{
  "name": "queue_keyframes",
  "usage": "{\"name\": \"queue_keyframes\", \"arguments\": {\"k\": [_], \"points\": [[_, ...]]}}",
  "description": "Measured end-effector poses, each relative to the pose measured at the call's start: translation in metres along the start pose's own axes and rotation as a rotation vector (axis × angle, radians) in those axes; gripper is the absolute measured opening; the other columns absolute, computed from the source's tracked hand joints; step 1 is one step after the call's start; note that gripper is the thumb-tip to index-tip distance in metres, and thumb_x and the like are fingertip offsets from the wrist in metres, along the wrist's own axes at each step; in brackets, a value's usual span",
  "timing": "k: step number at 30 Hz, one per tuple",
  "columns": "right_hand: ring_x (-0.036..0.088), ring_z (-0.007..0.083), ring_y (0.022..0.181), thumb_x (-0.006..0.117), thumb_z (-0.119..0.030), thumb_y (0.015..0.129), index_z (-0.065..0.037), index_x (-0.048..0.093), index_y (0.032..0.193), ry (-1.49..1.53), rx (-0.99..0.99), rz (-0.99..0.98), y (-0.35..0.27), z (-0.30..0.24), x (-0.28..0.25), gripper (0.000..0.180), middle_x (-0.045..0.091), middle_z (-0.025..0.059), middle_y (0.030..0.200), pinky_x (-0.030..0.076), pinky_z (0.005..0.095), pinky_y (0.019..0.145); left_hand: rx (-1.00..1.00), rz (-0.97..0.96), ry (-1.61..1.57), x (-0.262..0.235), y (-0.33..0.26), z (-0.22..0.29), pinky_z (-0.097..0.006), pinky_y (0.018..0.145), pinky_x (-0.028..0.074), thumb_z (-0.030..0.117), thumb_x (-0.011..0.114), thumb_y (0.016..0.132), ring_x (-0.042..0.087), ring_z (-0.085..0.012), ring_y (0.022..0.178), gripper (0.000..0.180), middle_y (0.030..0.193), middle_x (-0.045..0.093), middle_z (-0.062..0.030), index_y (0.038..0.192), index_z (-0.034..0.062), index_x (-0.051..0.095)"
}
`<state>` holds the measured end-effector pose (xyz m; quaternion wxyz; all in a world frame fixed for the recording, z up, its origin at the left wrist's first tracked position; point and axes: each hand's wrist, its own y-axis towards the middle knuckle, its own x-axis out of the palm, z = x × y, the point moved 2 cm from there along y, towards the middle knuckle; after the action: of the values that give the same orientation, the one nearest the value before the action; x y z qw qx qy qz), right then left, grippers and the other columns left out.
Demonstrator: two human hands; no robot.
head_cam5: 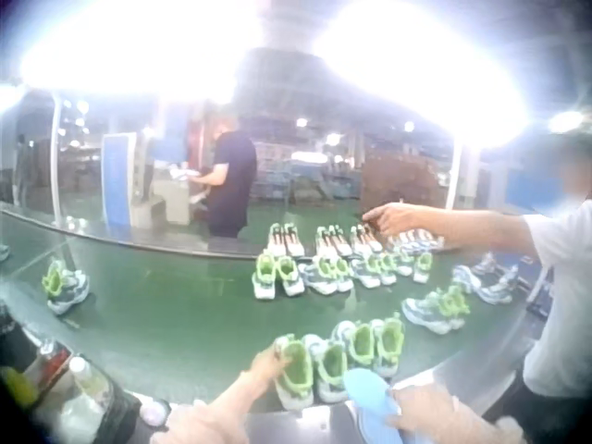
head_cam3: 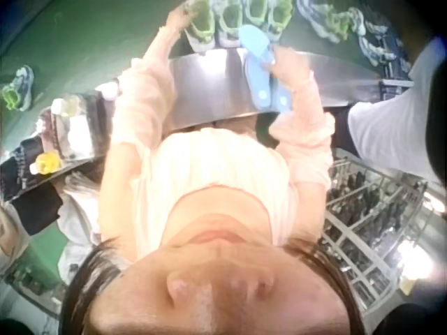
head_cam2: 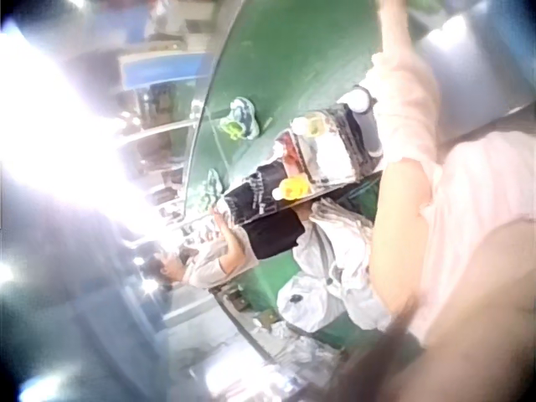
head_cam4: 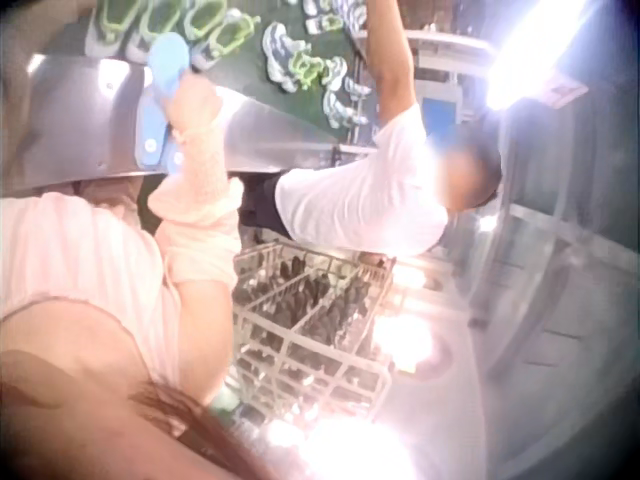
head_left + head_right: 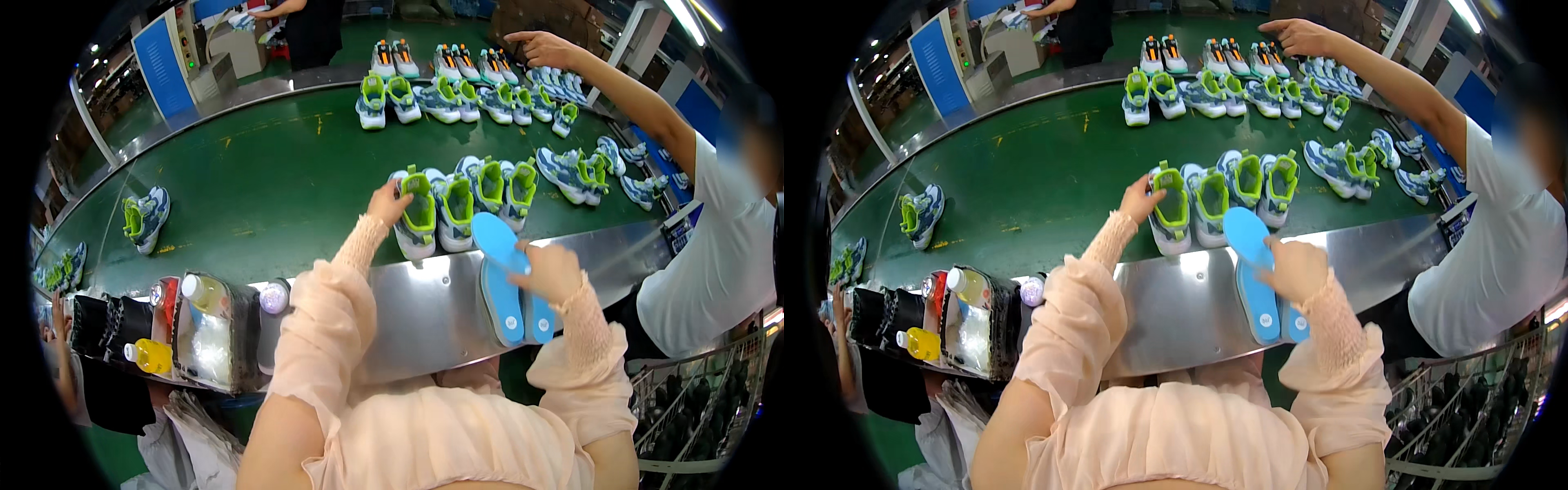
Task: The person inserts blue insoles into a series of sneakers moving along a conveyor belt. They pick up each shoe, place an insole inside, and return the shoe to the belt. Other workers are visible in the background performing similar tasks.
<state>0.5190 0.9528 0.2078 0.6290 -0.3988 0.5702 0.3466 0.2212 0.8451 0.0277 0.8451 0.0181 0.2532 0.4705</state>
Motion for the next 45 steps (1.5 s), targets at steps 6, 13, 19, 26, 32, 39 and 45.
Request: {"name": "queue_keyframes", "arguments": {"k": [6,13,19,26,32,39,45], "points": [[0.063,0.0342,0.079,0.069,-0.042,0.067,-0.012,0.057,0.117,0.109,0.191,0.006,-0.039,0.029,0.085,0.060,0.066,0.0166,0.085,0.050,0.0427,0.070,-0.094,0.065,0.239,0.008,-0.012,0.017,-0.040,0.072,0.049,0.034,0.058,0.082,0.062,-0.0351,0.080,0.035,0.084,0.065,-0.0197,0.096,0.0033,0.064],[0.061,0.0334,0.083,0.067,-0.035,0.073,-0.010,0.068,0.095,0.315,0.072,0.252,-0.033,0.021,0.024,0.034,0.065,0.0154,0.085,0.048,0.0411,0.073,-0.185,-0.025,0.322,0.002,0.011,0.012,-0.044,0.076,0.048,0.040,0.054,0.083,0.061,-0.0374,0.084,0.039,0.088,0.064,-0.0200,0.092,0.0035,0.065],[0.064,0.0292,0.076,0.069,-0.030,0.068,-0.008,0.069,0.084,0.000,-0.311,-0.083,0.080,-0.061,-0.031,0.028,0.067,0.0127,0.081,0.050,0.0387,0.069,-0.028,-0.186,-0.216,-0.003,0.016,-0.032,-0.035,0.079,0.048,0.026,0.058,0.083,0.063,-0.0265,0.088,0.033,0.094,0.065,-0.0170,0.107,0.0030,0.060],[0.063,0.0278,0.096,0.066,-0.018,0.072,-0.008,0.068,0.099,-0.245,-0.331,-0.113,0.173,-0.117,0.049,0.029,0.065,0.0123,0.103,0.051,0.0395,0.078,0.019,-0.215,-0.071,0.010,0.017,-0.027,-0.034,0.082,0.045,0.023,0.055,0.086,0.058,-0.0251,0.092,0.031,0.099,0.063,-0.0144,0.108,0.0024,0.058],[0.062,0.0282,0.099,0.057,-0.024,0.081,-0.005,0.065,0.105,0.179,-0.074,-0.137,0.207,-0.159,0.100,0.032,0.064,0.0145,0.106,0.050,0.0373,0.083,-0.047,-0.167,-0.054,-0.025,-0.003,-0.034,-0.037,0.085,0.046,0.025,0.051,0.087,0.058,-0.0345,0.099,0.033,0.105,0.061,-0.0210,0.112,0.0044,0.056],[0.061,0.0320,0.096,0.054,-0.023,0.082,-0.001,0.063,0.106,0.629,0.094,-0.152,0.246,-0.135,0.135,0.033,0.063,0.0182,0.102,0.047,0.0378,0.082,-0.045,-0.141,-0.005,-0.009,0.000,-0.004,-0.038,0.086,0.045,0.022,0.052,0.086,0.057,-0.0365,0.100,0.030,0.104,0.061,-0.0207,0.111,0.0047,0.056],[0.062,0.0303,0.090,0.054,-0.026,0.086,0.001,0.063,0.100,1.085,-0.315,0.235,0.112,-0.052,0.091,0.032,0.064,0.0192,0.095,0.046,0.0355,0.078,0.454,0.307,0.514,-0.021,-0.022,0.090,-0.040,0.069,0.048,0.016,0.059,0.080,0.057,-0.0287,0.083,0.016,0.090,0.057,-0.0135,0.091,0.0044,0.055]]}}
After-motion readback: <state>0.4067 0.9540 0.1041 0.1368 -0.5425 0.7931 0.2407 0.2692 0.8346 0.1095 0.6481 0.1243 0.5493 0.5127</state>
